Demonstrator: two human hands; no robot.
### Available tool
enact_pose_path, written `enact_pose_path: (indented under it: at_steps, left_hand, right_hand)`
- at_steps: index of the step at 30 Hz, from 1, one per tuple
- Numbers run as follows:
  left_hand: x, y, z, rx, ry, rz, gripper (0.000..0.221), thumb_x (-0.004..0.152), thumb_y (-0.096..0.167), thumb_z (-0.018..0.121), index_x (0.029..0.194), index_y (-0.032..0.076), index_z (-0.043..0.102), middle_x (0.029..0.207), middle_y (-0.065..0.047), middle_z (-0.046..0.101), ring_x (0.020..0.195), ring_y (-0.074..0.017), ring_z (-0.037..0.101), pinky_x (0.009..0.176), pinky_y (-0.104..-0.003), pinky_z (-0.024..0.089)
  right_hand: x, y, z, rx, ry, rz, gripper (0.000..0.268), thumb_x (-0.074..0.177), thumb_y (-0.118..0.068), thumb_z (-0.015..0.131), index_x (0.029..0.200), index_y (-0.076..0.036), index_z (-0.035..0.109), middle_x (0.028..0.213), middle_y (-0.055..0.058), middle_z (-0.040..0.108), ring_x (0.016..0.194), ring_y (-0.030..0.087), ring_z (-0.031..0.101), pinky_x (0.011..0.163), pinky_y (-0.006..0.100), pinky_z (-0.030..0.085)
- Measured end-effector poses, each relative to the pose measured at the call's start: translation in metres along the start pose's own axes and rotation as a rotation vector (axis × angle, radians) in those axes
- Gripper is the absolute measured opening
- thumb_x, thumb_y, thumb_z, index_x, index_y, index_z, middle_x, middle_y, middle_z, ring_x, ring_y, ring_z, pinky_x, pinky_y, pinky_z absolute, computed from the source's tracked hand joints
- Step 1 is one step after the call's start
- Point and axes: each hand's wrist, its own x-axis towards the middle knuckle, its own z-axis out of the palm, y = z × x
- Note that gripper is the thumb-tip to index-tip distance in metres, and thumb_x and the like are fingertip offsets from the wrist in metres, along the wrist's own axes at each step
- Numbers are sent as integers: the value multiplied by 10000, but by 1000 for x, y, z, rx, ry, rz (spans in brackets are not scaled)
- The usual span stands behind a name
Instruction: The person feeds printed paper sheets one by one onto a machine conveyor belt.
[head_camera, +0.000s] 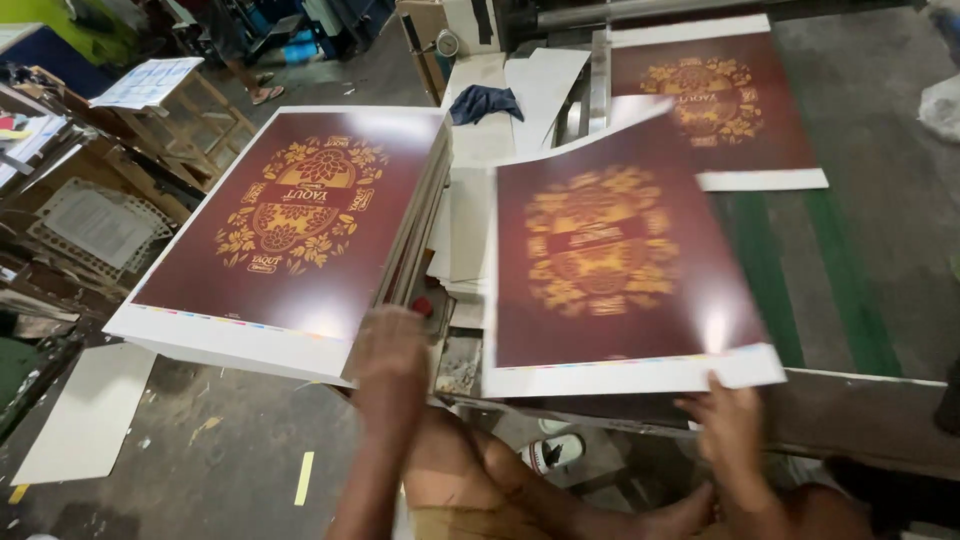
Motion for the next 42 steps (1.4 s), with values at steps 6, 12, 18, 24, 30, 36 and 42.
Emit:
enact_pose_path:
  at_steps: [6, 12, 18, 24, 30, 36, 42]
  left_hand:
    - [-33, -58, -13, 453, -207, -501, 766, 978, 537, 552, 1384, -112, 546, 1454, -298, 532, 1398, -425, 475, 1136, -585, 309]
    - [-26, -73, -38, 356, -390, -481, 609, 1056, 443, 517, 1383, -67, 583, 1462, -278, 582, 1390, -410, 527, 1108, -537, 447]
    - [9, -87, -67, 216, -540, -425, 432, 1014, 401, 564, 1098, -2, 694, 1193, -265, 710, 1022, -420, 711, 812, -527, 565]
    - [1, -93, -56, 308, -471, -441, 323, 1071, 299, 545, 878, 83, 687, 757, -217, 702, 692, -441, 695, 654, -553, 546]
    - [-7, -98, -58, 299, -234, -465, 332, 1101, 278, 627, 845, 69, 653, 755, -182, 691, 683, -419, 676, 638, -527, 527]
    - [17, -60, -79, 195, -57, -495, 249, 1086, 189, 712, 893, 35, 686, 724, -163, 675, 594, -324, 655, 572, -454, 510]
    - [32, 58, -21, -672, 52, -200, 48, 910, 36, 650, 951, 10, 648, 762, -131, 612, 647, -281, 617, 585, -394, 481]
  right_hand:
    - [-16, -62, -100, -82, 234, -86, 380, 1081, -58, 536, 1457, -88, 488, 1182, 104, 637, 908, 190, 677, 658, 346, 612]
    - [-18, -72, -194, -48, 222, -105, 413, 1107, -36, 493, 1518, -63, 458, 1282, 125, 629, 1017, 257, 695, 684, 378, 621]
    - [17, -75, -188, -168, 145, -171, 363, 1134, -19, 516, 1488, -27, 434, 1221, 132, 654, 991, 269, 672, 704, 391, 586]
    - [95, -84, -154, -167, 42, -124, 334, 1167, -115, 512, 1493, -98, 441, 1213, 106, 654, 906, 249, 656, 684, 422, 581]
    - [119, -106, -119, -126, -54, -73, 379, 1218, -250, 549, 1539, -89, 427, 1249, 98, 649, 998, 255, 681, 778, 457, 588]
    - [64, -86, -97, -172, 67, -21, 675, 1114, -230, 512, 1648, -47, 141, 1301, 206, 655, 1072, 297, 711, 814, 440, 600]
    - [-49, -74, 40, -380, -97, 63, 502, 1012, -271, 606, 1447, -24, 575, 1152, 168, 746, 966, 257, 731, 787, 412, 597]
